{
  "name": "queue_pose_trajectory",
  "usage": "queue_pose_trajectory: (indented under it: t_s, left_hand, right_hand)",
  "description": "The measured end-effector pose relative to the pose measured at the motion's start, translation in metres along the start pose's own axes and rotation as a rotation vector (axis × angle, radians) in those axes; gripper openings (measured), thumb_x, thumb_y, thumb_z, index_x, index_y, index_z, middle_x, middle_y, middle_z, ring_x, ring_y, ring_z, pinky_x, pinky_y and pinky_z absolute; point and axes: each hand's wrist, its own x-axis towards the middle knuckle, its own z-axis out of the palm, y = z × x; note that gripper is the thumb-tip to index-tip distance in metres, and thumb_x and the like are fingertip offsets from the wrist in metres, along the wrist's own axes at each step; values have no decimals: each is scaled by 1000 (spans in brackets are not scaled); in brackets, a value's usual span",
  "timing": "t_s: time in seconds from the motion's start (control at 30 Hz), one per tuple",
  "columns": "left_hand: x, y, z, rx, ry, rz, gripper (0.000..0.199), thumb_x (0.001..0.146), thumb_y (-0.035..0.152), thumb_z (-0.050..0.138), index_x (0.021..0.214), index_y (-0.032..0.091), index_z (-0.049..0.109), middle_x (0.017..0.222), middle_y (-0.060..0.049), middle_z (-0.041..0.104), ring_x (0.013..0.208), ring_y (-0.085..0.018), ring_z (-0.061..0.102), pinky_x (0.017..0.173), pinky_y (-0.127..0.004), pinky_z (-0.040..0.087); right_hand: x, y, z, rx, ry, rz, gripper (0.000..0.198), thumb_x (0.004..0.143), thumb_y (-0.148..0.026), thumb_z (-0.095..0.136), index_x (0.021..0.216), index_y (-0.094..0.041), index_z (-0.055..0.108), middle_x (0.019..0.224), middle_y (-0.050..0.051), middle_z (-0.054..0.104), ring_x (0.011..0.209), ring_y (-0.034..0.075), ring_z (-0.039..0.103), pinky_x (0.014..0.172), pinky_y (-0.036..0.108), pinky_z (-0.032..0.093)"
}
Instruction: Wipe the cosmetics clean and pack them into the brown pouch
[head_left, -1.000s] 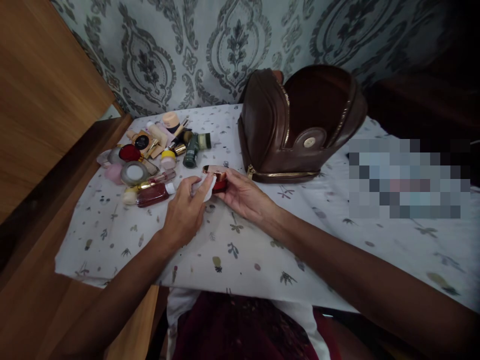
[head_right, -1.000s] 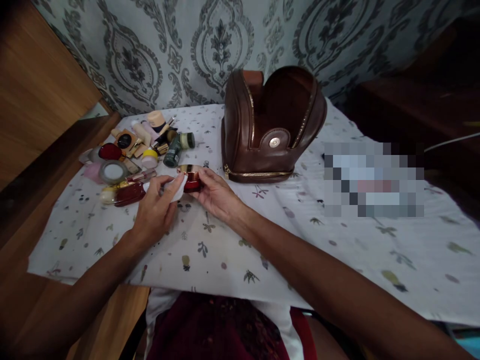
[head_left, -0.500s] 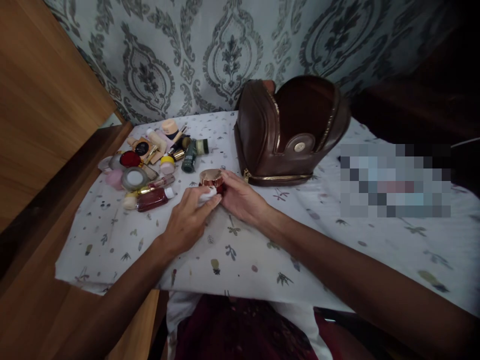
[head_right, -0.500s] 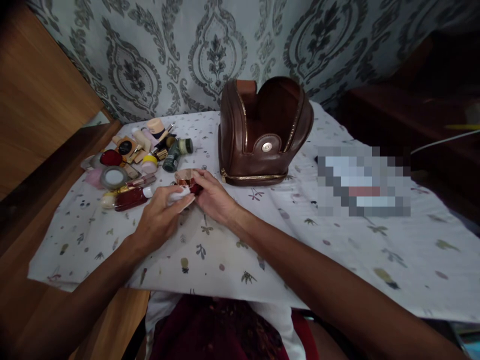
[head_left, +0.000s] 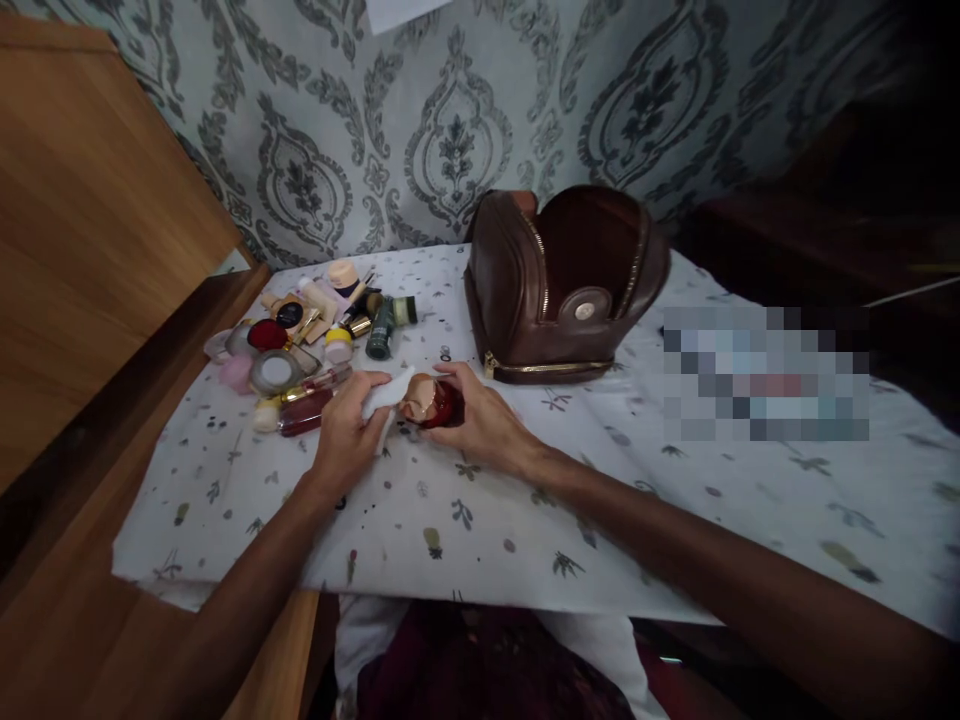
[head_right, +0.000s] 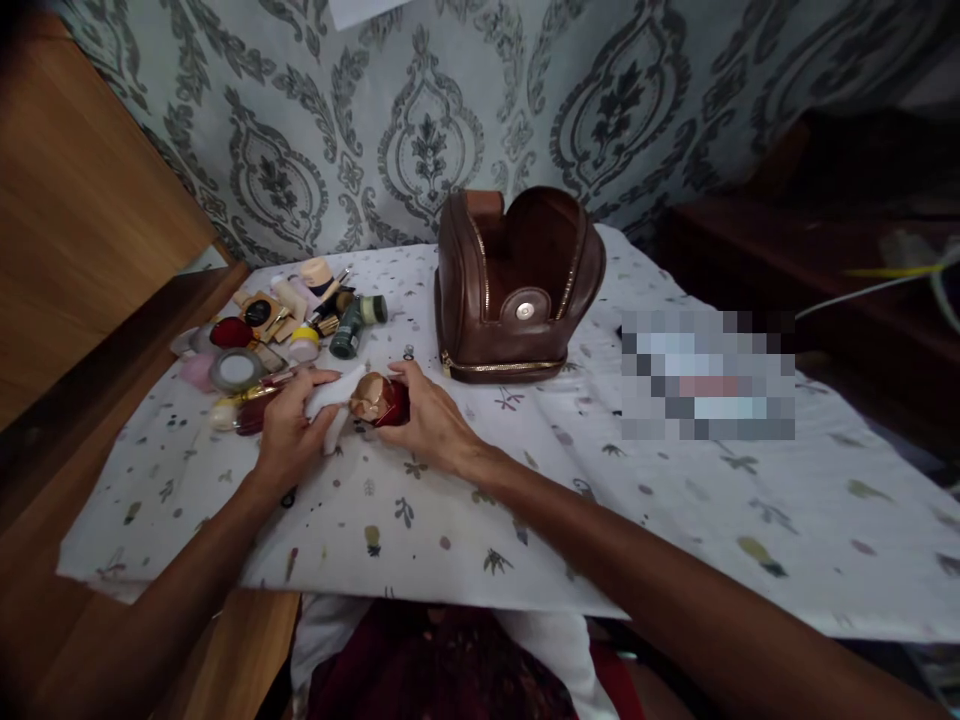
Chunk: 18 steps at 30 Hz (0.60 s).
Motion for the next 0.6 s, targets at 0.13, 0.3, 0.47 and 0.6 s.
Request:
queue_pose_trajectory:
  t_s: [0.13, 0.3, 0.47, 0.6]
  left_hand:
    - [-4, 6, 4, 47, -13, 148, 23, 90, 13, 49, 110, 17, 61, 115, -10, 64, 110, -21, 61, 96, -36, 51]
    - [-8, 16, 4, 141, -170, 388, 43, 91, 7, 44, 133, 17, 51, 135, -18, 54, 128, -26, 52, 105, -45, 48]
    - [0, 22, 1, 155, -277, 475, 51, 95, 23, 53, 143, 15, 42, 139, -21, 52, 132, -30, 49, 108, -50, 47]
    - [14, 21, 5, 167, -293, 385, 38, 100, 22, 43, 137, 18, 52, 137, -16, 55, 128, -26, 53, 107, -48, 47]
  right_hand:
    - [-6, 2, -4, -71, 25, -42, 47, 67, -29, 77, 109, -21, 58, 102, 5, 67, 93, 24, 62, 80, 35, 47]
    - [-5, 7, -9, -33, 1, -151, 44, 69, -25, 74, 111, -22, 62, 100, 4, 68, 94, 24, 61, 82, 34, 46]
    - [-4, 9, -9, -39, -2, -172, 41, 68, -26, 74, 108, -23, 64, 95, 3, 68, 92, 25, 61, 84, 36, 45]
    - [-4, 10, -9, -61, -7, -173, 46, 69, -27, 75, 113, -21, 62, 100, 5, 67, 94, 25, 60, 83, 36, 45]
